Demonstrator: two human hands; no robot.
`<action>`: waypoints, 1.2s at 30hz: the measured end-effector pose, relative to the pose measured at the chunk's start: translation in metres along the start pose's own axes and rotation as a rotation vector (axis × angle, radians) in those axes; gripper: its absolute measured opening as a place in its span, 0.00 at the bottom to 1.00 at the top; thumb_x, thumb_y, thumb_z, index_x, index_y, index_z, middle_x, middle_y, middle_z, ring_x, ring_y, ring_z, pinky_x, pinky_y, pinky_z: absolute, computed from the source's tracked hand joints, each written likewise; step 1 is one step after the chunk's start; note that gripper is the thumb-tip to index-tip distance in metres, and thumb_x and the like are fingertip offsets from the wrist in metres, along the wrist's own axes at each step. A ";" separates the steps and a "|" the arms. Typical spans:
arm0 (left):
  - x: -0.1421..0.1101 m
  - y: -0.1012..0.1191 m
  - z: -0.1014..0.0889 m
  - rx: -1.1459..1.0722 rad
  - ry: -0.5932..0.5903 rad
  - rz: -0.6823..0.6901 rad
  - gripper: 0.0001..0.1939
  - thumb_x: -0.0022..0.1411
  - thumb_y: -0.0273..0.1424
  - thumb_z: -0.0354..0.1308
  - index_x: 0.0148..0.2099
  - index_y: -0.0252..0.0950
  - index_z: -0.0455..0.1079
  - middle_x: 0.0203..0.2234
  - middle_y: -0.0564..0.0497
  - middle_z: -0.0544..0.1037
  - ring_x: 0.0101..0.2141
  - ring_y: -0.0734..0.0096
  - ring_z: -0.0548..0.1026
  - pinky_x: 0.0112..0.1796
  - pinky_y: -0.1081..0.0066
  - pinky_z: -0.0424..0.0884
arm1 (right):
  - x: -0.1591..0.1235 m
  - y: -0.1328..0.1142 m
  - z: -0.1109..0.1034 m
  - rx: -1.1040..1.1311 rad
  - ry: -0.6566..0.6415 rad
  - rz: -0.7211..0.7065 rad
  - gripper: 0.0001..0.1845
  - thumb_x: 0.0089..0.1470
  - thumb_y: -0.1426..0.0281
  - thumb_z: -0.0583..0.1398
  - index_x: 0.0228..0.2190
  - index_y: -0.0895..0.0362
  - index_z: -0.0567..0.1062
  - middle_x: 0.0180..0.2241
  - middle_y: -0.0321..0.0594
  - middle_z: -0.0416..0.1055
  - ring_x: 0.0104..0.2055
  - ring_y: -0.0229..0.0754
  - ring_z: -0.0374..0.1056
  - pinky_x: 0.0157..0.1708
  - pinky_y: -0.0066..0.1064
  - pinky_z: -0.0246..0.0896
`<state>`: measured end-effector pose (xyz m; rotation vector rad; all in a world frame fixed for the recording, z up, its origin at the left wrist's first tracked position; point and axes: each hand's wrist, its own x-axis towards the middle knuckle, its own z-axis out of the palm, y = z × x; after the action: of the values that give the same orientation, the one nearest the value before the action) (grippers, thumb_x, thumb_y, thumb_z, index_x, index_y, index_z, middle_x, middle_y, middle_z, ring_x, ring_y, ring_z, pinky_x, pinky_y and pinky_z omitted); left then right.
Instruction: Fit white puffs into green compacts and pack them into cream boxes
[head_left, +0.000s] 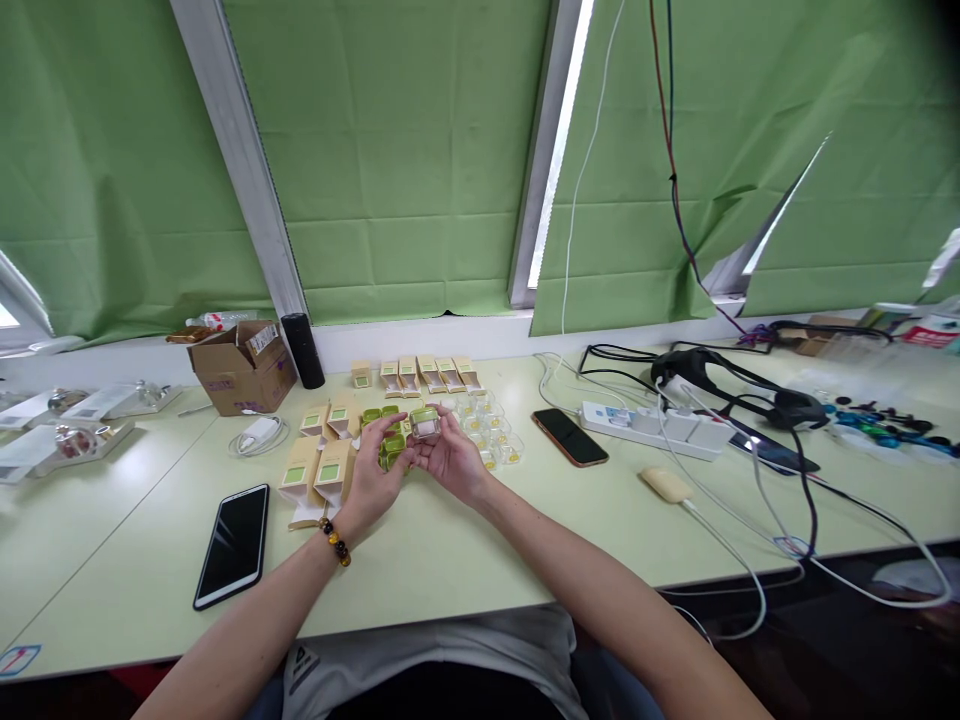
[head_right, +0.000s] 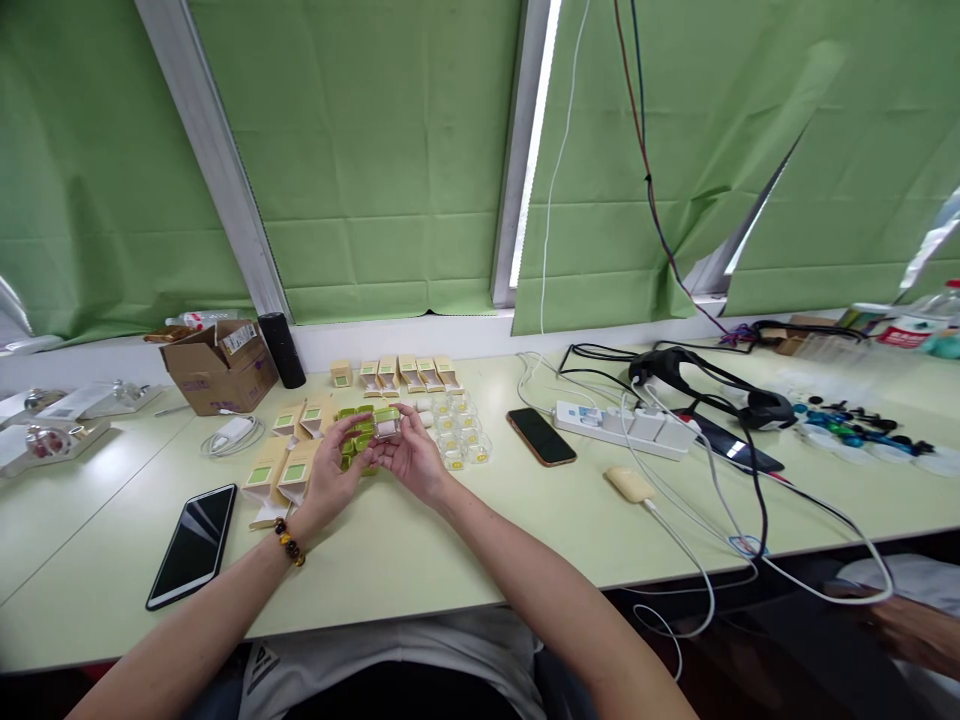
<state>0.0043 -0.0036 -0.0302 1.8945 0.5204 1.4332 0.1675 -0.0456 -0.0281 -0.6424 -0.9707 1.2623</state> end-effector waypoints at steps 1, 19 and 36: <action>0.000 0.001 0.000 0.023 -0.003 0.022 0.27 0.62 0.30 0.68 0.62 0.45 0.72 0.57 0.43 0.74 0.58 0.52 0.71 0.60 0.52 0.68 | -0.001 0.000 0.001 -0.008 -0.014 0.003 0.32 0.57 0.39 0.62 0.53 0.42 0.62 0.37 0.37 0.78 0.39 0.49 0.77 0.38 0.43 0.71; 0.001 0.004 -0.002 0.133 0.041 0.091 0.21 0.61 0.29 0.69 0.56 0.45 0.75 0.51 0.45 0.76 0.55 0.51 0.71 0.57 0.53 0.67 | -0.006 -0.001 0.005 -0.100 -0.105 -0.021 0.30 0.57 0.41 0.62 0.51 0.43 0.63 0.39 0.38 0.77 0.40 0.50 0.76 0.40 0.46 0.73; -0.001 -0.013 -0.002 0.083 0.048 -0.011 0.24 0.69 0.36 0.63 0.65 0.45 0.66 0.61 0.42 0.71 0.58 0.56 0.72 0.58 0.55 0.71 | -0.005 -0.004 0.008 -0.208 -0.109 -0.172 0.35 0.53 0.52 0.70 0.56 0.44 0.61 0.41 0.37 0.77 0.42 0.46 0.75 0.39 0.39 0.74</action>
<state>0.0030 0.0051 -0.0400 1.9222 0.6214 1.4737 0.1620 -0.0525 -0.0222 -0.6405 -1.2328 1.0616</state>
